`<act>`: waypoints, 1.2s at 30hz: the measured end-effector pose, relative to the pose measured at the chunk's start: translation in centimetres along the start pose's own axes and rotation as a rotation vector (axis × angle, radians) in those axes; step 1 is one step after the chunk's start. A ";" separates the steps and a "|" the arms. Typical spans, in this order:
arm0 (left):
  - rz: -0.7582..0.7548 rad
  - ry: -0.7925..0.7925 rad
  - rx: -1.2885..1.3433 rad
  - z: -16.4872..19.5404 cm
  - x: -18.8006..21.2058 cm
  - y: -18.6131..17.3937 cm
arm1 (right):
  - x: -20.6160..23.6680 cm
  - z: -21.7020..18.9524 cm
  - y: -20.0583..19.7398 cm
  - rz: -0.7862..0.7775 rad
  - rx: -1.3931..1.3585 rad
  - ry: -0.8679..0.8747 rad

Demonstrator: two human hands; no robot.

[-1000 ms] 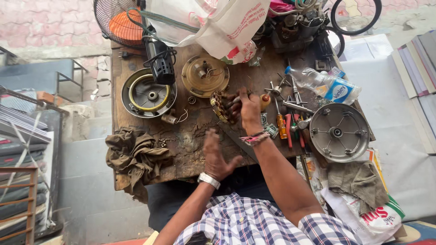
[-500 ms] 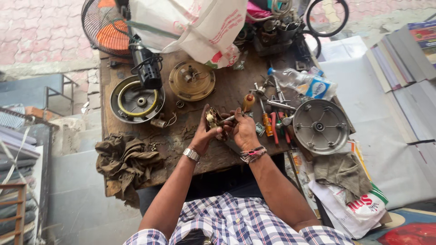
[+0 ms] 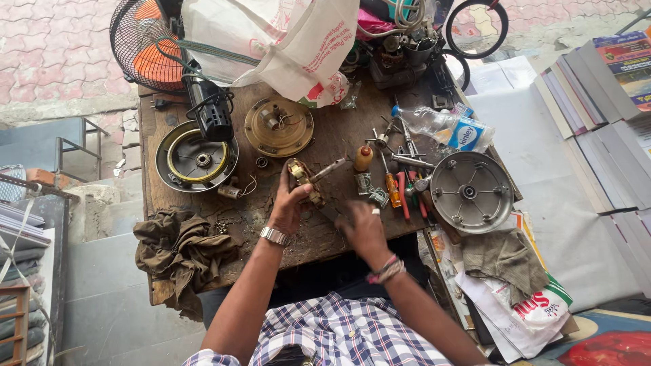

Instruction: The person works at a cluttered workbench, using a hammer to tap a metal disc and a small motor component. They apply liquid from a bottle to the disc, then use a flat metal bar to scrape or adjust the motor. The person repeatedly handles the disc and motor, tapping and scraping them throughout the clip.

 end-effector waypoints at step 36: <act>0.024 -0.083 0.219 1.8 0.7 -0.1 | -0.4 3.1 -13.4 -0.234 -1.018 0.447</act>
Point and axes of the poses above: each hand's wrist, its own x-axis away from the middle knuckle, its own y-axis out of the palm, z = x × y, the point moved 3 cm from there along -x, towards the middle knuckle, and after that the axes turned 1 degree about -x, right-handed, at the moved point
